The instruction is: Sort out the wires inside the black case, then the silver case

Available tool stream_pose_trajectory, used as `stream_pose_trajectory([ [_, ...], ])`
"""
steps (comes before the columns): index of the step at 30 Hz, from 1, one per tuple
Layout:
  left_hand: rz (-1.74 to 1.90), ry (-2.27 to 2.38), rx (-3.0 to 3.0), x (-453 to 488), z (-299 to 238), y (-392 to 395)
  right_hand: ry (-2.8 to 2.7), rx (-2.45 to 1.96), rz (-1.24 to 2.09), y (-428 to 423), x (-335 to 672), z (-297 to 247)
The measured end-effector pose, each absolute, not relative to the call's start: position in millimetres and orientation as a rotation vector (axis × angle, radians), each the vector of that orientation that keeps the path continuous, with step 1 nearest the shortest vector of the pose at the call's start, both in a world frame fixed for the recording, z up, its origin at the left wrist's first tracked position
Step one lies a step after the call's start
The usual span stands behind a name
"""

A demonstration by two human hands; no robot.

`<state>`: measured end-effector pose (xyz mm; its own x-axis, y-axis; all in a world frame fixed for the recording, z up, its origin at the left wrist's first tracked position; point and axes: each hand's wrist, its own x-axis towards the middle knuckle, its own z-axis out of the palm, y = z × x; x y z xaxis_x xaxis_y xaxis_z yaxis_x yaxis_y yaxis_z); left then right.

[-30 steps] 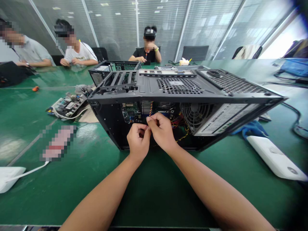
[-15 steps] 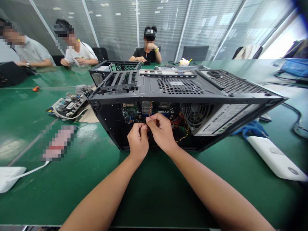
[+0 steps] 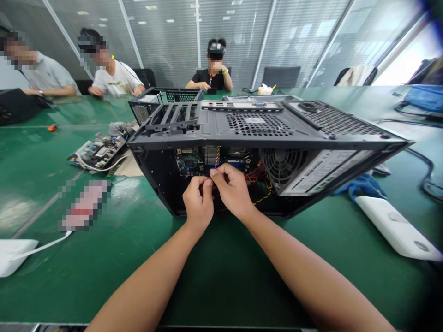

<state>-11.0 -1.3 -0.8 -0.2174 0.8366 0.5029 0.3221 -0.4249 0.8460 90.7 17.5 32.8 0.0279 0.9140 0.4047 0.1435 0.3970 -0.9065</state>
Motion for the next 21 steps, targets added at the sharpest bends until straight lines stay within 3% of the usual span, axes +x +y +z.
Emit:
stream_pose_trajectory([
  [13,1.644,1.287,1.635,-12.2,-1.9,-0.4,-1.406,-0.942,0.945,15.2,88.7,33.7],
  [21,1.682,1.384,1.755,-12.5,-5.3,-1.3,-1.442,-0.995,0.808,16.6,90.8,32.8],
])
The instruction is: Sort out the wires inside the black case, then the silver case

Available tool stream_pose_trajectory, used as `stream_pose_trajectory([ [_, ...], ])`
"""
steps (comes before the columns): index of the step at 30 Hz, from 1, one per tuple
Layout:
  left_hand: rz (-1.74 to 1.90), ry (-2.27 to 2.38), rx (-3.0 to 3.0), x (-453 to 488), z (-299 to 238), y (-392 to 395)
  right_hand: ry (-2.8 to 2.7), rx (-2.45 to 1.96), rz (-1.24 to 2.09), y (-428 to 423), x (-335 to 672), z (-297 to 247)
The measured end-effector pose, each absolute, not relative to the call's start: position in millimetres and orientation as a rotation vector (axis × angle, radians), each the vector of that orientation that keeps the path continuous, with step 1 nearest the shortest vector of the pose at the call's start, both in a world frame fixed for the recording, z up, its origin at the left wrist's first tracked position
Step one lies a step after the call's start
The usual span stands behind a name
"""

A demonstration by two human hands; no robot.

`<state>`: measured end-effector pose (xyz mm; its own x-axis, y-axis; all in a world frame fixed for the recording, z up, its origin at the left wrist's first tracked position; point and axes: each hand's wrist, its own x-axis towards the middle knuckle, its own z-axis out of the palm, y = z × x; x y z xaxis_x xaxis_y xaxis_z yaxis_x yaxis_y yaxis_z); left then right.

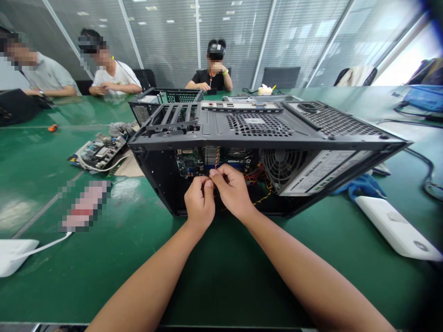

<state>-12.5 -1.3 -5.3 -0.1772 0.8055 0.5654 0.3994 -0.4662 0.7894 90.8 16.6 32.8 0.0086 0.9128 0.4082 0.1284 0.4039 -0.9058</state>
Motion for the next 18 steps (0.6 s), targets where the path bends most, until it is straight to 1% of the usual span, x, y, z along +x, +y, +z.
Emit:
stream_pose_trajectory([
  [7,1.799,1.306,1.683,-8.9,-5.3,-2.8,-1.444,-1.005,0.832,16.2,90.9,32.2],
  [18,1.704,1.376,1.73,-11.0,-2.5,-3.3,-1.419,-0.984,0.871,14.7,89.2,34.9],
])
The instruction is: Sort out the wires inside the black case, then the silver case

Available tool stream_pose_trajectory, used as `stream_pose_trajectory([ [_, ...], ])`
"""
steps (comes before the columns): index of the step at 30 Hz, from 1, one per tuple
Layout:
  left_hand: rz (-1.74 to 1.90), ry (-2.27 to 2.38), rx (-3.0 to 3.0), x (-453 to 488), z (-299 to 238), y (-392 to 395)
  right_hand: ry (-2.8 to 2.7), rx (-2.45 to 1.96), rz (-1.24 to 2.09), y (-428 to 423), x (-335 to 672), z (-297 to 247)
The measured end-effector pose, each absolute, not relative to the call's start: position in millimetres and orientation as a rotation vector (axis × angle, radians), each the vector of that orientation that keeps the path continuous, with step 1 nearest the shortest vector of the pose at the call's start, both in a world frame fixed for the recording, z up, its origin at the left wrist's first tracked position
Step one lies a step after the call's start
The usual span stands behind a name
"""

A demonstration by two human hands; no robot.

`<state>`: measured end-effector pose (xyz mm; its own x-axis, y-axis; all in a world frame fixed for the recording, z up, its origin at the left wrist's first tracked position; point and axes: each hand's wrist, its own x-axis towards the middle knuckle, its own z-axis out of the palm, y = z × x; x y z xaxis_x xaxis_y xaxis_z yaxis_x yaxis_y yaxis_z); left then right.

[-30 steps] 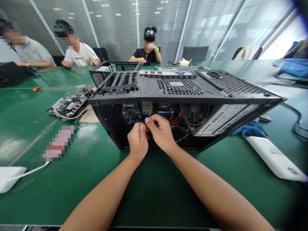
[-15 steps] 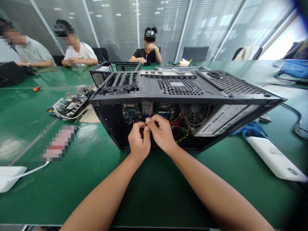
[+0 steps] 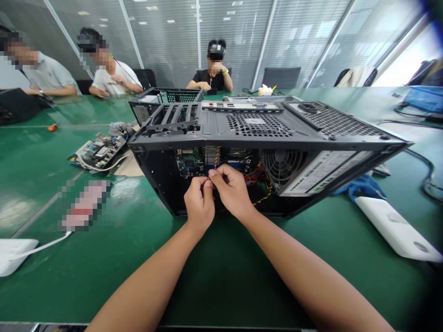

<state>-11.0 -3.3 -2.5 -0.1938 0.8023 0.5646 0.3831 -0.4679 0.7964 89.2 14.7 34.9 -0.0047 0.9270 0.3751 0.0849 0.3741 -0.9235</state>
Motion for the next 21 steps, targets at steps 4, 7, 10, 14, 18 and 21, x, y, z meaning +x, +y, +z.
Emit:
stream_pose_trajectory([
  [4,1.686,1.337,1.7,-10.8,0.0,-2.8,-1.403,-0.978,0.896,14.5,88.9,35.4],
  [7,1.669,1.298,1.687,-11.0,0.5,-2.7,-1.384,-0.957,0.937,14.6,88.6,35.7],
  [10,1.644,1.27,1.684,-11.1,0.7,-3.2,-1.373,-0.944,0.967,14.6,88.5,35.9],
  [14,1.641,1.261,1.65,-10.9,1.1,-4.0,-1.383,-0.943,0.93,14.9,89.5,35.7],
  [18,1.668,1.269,1.619,-10.5,-0.1,-4.1,-1.412,-0.972,0.854,15.2,91.2,36.3],
  [21,1.69,1.263,1.6,-10.0,-1.2,-4.0,-1.432,-0.978,0.827,15.0,91.7,37.1],
])
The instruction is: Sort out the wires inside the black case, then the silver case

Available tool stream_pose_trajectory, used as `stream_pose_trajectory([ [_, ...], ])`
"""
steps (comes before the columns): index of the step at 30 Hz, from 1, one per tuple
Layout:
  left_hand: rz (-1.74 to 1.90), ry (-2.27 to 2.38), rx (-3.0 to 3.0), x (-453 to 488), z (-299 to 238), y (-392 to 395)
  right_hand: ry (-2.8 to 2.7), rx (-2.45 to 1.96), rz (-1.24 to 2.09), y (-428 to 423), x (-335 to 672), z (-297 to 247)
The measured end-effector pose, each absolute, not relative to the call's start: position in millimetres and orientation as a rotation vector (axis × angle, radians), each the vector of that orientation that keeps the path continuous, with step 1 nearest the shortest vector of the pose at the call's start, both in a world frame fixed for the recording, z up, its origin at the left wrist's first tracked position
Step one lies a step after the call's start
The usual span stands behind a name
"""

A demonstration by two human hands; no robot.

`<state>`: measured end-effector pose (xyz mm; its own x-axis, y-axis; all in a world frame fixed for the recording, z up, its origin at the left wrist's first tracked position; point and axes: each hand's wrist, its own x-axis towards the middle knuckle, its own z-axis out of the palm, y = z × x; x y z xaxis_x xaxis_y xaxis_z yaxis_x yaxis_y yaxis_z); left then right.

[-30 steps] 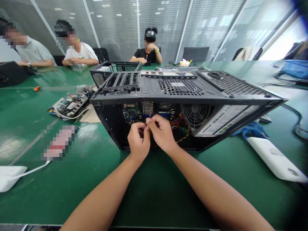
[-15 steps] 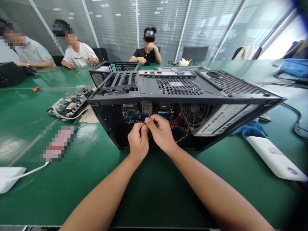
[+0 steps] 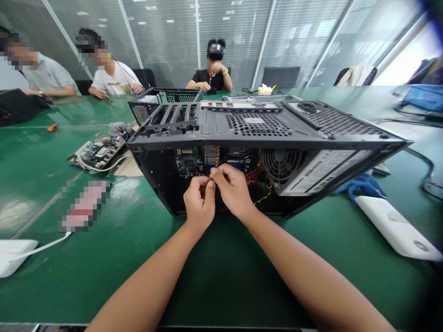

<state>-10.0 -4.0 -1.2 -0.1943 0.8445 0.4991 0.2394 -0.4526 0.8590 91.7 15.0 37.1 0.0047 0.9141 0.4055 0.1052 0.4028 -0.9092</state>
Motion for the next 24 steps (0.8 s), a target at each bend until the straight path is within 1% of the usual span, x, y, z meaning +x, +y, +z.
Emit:
stream_pose_trajectory([
  [14,1.628,1.247,1.58,-10.4,-0.6,-3.7,-1.376,-0.957,0.93,14.3,88.8,35.8],
  [24,1.613,1.241,1.549,-9.9,0.5,-3.6,-1.408,-0.974,0.867,17.4,91.1,34.0],
])
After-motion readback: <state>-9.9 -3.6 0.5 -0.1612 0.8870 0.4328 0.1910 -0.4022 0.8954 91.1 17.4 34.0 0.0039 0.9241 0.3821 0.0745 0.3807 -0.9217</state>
